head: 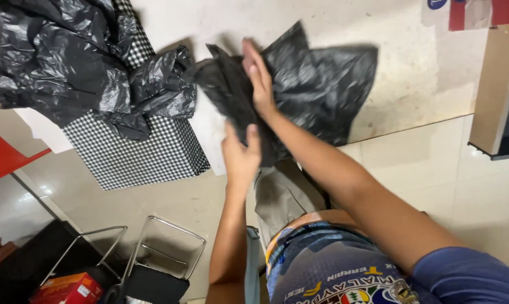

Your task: Folding black plastic garbage bags into neat rectangles and organizing them.

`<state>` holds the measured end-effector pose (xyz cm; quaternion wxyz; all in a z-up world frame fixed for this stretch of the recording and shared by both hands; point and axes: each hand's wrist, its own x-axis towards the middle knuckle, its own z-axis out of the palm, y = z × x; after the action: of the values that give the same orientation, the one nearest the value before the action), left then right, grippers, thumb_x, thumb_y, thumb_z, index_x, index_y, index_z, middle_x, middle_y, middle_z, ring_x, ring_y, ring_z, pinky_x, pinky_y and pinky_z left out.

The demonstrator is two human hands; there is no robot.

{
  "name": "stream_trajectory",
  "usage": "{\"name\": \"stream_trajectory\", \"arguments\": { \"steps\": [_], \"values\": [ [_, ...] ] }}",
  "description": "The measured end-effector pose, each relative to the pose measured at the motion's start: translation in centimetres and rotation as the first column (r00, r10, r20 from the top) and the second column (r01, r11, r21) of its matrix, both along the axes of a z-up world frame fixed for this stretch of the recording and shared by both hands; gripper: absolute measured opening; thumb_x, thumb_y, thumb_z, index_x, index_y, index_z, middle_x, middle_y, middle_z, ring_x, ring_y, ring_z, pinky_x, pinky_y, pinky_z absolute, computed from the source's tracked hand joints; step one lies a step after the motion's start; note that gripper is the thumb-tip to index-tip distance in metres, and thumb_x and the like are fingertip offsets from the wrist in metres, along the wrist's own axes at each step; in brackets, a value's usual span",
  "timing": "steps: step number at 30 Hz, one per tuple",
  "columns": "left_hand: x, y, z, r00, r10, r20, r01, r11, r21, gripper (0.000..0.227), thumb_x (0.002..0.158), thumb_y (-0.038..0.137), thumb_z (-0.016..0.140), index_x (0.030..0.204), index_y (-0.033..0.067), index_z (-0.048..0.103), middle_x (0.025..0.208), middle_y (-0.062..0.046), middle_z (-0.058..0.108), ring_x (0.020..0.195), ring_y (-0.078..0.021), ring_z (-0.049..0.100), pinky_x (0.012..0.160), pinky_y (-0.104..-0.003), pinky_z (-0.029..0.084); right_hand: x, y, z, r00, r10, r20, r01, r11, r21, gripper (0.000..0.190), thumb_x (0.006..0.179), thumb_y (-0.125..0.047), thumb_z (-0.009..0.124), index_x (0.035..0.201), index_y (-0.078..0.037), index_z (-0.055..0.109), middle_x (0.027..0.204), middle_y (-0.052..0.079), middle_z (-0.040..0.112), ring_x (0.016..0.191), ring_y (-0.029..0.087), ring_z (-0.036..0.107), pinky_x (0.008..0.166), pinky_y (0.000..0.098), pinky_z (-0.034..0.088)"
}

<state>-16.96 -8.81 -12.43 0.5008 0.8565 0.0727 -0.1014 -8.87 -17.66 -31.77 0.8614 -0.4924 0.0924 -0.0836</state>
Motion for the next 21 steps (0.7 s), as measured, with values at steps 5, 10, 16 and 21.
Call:
{"name": "stream_trajectory", "arguments": {
  "steps": [5,10,16,21],
  "values": [
    [0.7,-7.6,3.7,0.935,-0.317,-0.160,0.350,0.896,0.272,0.074,0.087,0.022,0.066,0.153,0.0002,0.040,0.070,-0.023,0.068,0.061,-0.0415,0.067,0.060,-0.048,0.052,-1.3,-7.8,15.4,0.730,0.028,0.683,0.162,0.963,-0.214,0.079,0.103,-0.063,0.043,0.163,-0.013,0.031,0.169,0.003,0.031,0.157,0.019,0.029,0.132,0.0376,0.021],
    [-6.8,-14.3,-6.2,0.682,-0.728,0.069,0.599,0.611,0.519,0.083,0.086,0.012,0.063,0.163,-0.0010,0.034,0.079,-0.009,0.065,0.060,-0.0261,0.061,0.079,-0.046,0.049,-14.4,-24.2,6.4,0.974,-0.215,-0.076,0.224,0.966,0.129,0.061,0.116,-0.039,0.037,0.164,-0.001,0.029,0.172,0.015,0.034,0.163,0.029,0.033,0.138,0.0411,0.025],
    [-11.8,-15.0,-15.2,0.599,-0.798,0.065,0.544,0.465,0.698,0.074,0.092,0.020,0.064,0.161,0.0117,0.039,0.085,-0.008,0.065,0.067,-0.0234,0.060,0.087,-0.045,0.048,-19.8,-28.4,10.2,0.932,-0.346,-0.104,0.320,0.924,-0.211,0.070,0.116,-0.048,0.042,0.164,0.001,0.030,0.173,0.020,0.035,0.164,0.030,0.034,0.135,0.0398,0.028],
    [-7.1,-11.8,-7.8,0.567,-0.823,0.029,0.745,0.527,0.410,0.069,0.088,0.040,0.068,0.148,0.0082,0.052,0.095,-0.014,0.065,0.089,-0.0310,0.061,0.078,-0.046,0.044,-21.4,-22.2,9.4,0.950,-0.274,-0.146,0.169,0.850,-0.500,0.057,0.114,-0.038,0.046,0.158,-0.002,0.039,0.171,0.018,0.035,0.161,0.029,0.034,0.134,0.0426,0.030]
  ]
}}
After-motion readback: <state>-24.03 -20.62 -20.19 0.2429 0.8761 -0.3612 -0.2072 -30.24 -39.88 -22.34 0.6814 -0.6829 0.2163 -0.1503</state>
